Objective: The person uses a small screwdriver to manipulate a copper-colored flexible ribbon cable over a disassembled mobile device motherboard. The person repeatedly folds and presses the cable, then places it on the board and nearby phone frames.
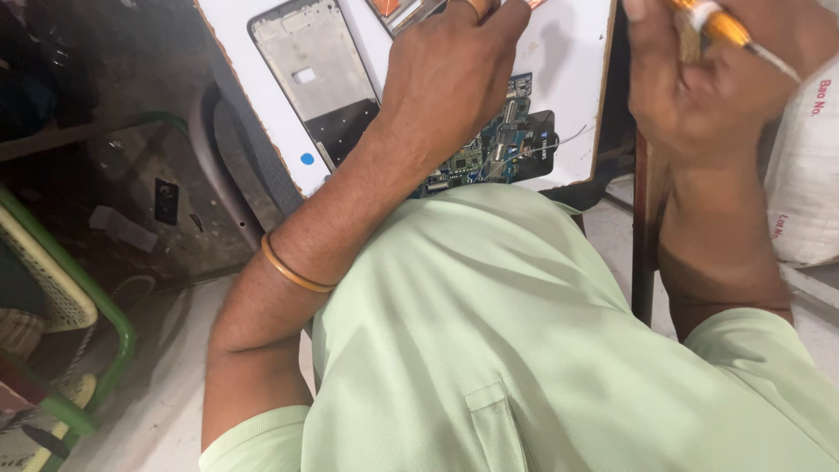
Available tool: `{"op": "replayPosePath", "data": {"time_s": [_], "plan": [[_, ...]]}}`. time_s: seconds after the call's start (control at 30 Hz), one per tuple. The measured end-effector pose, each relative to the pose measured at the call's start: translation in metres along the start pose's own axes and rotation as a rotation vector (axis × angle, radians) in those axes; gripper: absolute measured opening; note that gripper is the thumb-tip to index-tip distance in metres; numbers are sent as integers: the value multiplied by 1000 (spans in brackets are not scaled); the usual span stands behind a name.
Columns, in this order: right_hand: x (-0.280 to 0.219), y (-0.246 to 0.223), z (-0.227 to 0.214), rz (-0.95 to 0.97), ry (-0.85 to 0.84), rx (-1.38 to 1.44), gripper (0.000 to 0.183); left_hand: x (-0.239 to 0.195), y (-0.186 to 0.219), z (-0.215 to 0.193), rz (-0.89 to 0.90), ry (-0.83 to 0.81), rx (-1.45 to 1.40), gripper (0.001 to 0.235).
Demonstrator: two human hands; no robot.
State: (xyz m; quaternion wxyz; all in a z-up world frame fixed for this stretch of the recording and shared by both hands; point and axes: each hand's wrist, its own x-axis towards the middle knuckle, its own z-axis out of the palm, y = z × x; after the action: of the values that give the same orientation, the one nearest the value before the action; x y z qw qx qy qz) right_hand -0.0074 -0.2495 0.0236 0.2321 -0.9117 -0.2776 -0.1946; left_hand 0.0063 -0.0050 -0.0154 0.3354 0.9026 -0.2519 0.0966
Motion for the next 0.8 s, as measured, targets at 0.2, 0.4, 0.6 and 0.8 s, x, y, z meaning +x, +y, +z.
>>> {"op": "replayPosePath", "data": {"time_s": [0.2, 0.4, 0.6, 0.8], "plan": [[15, -7, 2, -37, -24, -95, 14, 5, -2, 2, 8, -6, 26, 27], [17, -15, -1, 1, -46, -60, 18, 0, -3, 6, 5, -14, 36, 24], [-1, 8, 19, 117, -93, -34, 22, -6, 3, 1, -28, -9, -1, 30], [-14, 18, 34, 71, -9, 13, 18, -4, 4, 4, -33, -58, -1, 30]]}}
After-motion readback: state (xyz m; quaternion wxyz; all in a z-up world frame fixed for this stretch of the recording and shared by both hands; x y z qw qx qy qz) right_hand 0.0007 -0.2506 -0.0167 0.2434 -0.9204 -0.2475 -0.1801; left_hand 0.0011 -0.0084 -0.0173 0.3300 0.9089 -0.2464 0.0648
